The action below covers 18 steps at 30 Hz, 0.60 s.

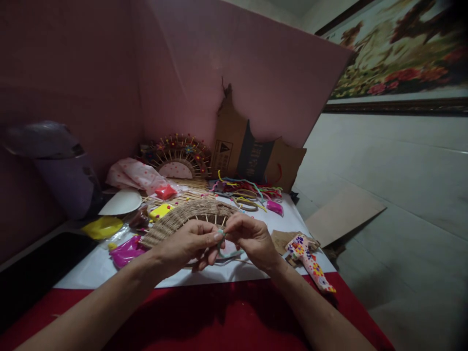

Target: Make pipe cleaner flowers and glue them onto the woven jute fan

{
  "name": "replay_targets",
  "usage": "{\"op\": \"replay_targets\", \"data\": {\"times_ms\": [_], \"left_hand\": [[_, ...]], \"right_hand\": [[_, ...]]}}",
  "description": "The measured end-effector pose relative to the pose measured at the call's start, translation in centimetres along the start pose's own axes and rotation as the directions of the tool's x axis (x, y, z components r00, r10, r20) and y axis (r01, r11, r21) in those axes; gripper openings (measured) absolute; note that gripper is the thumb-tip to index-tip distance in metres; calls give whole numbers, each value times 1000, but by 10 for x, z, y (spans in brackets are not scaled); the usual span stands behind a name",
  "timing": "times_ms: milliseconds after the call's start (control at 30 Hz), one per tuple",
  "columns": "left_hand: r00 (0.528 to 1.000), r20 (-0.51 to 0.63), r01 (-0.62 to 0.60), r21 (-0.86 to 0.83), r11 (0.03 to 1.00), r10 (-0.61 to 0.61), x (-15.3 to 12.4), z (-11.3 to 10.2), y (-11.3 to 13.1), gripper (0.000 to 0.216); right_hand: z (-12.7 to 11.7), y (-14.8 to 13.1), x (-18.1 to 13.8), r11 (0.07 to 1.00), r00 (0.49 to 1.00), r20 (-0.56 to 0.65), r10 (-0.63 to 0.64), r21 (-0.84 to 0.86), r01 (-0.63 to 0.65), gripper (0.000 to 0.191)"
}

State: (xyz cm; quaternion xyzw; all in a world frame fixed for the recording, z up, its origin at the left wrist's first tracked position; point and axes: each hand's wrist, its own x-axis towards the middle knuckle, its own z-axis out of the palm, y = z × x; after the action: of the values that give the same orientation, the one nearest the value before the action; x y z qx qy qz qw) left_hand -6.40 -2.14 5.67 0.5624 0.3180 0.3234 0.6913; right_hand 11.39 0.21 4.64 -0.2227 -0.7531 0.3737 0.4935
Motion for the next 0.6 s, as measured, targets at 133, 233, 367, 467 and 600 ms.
{"op": "replay_targets", "data": {"times_ms": [133,233,367,467,600], "left_hand": [[998,-65,-12,-37,999,9,2,4,1,31],[995,-97,-26,-36,999,22,4,7,-1,32],[990,-133,-46,-54,998,38,7,8,-8,32],[985,-172,-41,-93,995,24,10,8,-12,30],[968,-250,-49,-147,988,11,12,8,-11,32]], "right_hand": [[-1,-3,-3,958,986,-13,-167,-240,159,6],[2,-6,-7,854,952,33,-305,-433,289,11],[10,-6,-12,685,918,67,-390,-646,338,15],[16,-3,-14,657,927,39,-372,-695,292,14],[17,1,-12,819,978,-133,-158,-571,55,13]]}}
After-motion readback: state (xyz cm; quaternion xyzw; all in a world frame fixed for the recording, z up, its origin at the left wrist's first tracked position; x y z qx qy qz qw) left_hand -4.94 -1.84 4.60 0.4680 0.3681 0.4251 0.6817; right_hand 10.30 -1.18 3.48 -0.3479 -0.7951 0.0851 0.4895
